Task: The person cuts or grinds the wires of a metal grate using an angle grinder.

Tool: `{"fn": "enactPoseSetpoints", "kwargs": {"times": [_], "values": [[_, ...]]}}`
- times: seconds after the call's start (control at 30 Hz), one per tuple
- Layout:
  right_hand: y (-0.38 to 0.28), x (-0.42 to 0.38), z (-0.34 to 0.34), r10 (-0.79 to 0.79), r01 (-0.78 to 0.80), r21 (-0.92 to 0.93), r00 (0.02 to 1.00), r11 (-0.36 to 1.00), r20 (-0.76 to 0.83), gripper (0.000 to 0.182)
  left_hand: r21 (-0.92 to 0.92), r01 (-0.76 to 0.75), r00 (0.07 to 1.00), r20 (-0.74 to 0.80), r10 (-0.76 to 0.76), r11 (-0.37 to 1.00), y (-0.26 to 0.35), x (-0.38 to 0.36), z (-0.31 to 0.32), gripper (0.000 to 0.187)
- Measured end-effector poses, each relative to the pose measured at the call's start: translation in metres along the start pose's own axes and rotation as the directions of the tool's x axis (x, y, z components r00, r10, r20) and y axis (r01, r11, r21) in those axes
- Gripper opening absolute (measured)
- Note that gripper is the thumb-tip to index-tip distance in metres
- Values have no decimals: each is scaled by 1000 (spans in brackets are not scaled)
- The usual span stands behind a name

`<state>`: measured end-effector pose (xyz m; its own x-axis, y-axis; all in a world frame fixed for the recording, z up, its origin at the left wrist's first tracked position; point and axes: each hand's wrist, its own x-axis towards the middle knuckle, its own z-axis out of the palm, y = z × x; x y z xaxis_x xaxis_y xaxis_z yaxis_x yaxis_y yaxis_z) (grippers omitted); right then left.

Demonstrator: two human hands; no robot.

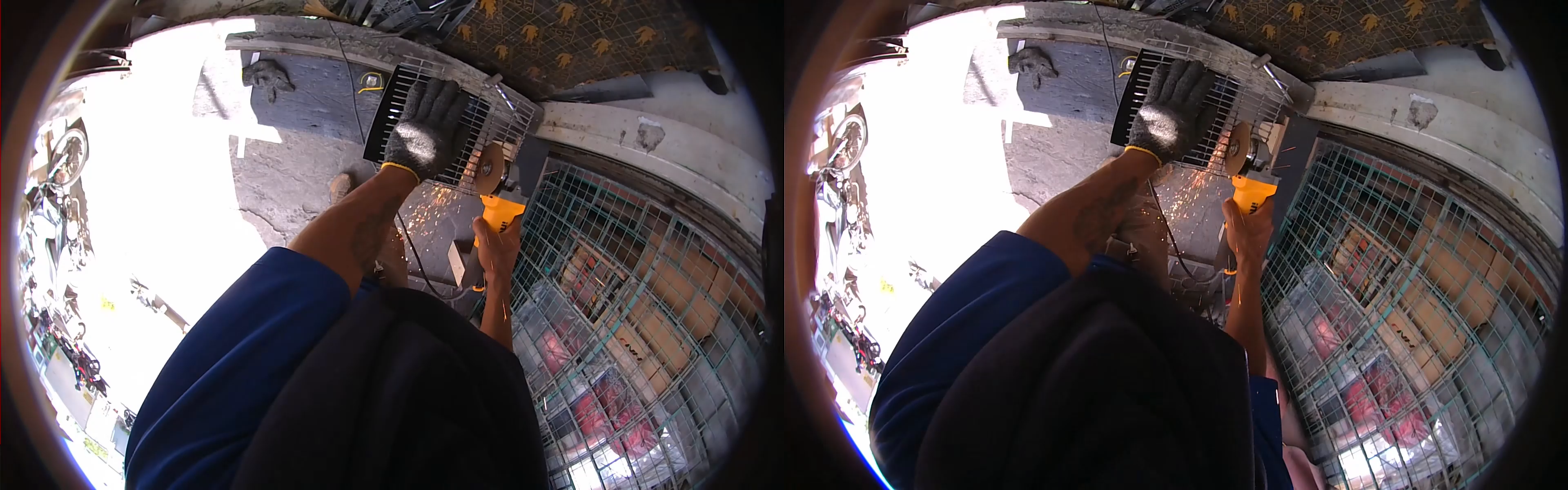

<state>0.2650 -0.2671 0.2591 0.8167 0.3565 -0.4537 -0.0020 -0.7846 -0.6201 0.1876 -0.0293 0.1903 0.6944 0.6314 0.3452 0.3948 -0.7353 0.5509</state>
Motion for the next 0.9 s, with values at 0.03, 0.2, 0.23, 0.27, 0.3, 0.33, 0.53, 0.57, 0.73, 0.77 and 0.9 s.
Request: {"fn": "enactPoseSetpoints", "kwargs": {"times": [0.03,0.2,0.23,0.27,0.3,0.33,0.53,0.57,0.73,0.77,0.9], "values": [[1,0,0,-1,1,-2,1000,1000,-3,56,0,0,1000,0,0,1000,1,1,-1,59],[-4,0,1,-27,27,58,1000,998,-5,55,-15,-17,998,-58,16,1000,2,2,-3,54],[-10,0,0,-10,10,47,1000,999,-3,54,-15,-17,998,-58,16,1000,2,2,-4,54],[-13,0,0,7,-7,35,1000,999,-4,54,-9,-16,998,-55,16,1000,3,2,-5,54],[-13,1,-1,6,-6,35,1000,999,-6,54,-4,-16,999,-52,15,1000,3,3,-5,54],[-11,2,0,-8,8,26,1000,1000,-14,53,-4,-16,998,-53,15,1000,3,3,-5,54],[-3,4,1,-6,6,3,1000,1000,-22,53,5,-15,998,-56,15,1000,3,1,-2,54],[-7,3,1,44,-44,51,999,998,0,54,4,-16,998,-61,16,1000,2,1,-1,54],[-13,1,-1,25,-25,-63,1000,998,-15,53,5,-25,998,-59,25,1000,2,2,-2,54],[-5,6,1,-12,11,-43,1000,999,-14,53,-25,-8,998,-61,7,1000,3,4,-2,54],[-15,3,-1,6,-6,10,1000,1000,-4,53,-22,1,1000,-10,-1,1000,1,1,-3,58]]}}
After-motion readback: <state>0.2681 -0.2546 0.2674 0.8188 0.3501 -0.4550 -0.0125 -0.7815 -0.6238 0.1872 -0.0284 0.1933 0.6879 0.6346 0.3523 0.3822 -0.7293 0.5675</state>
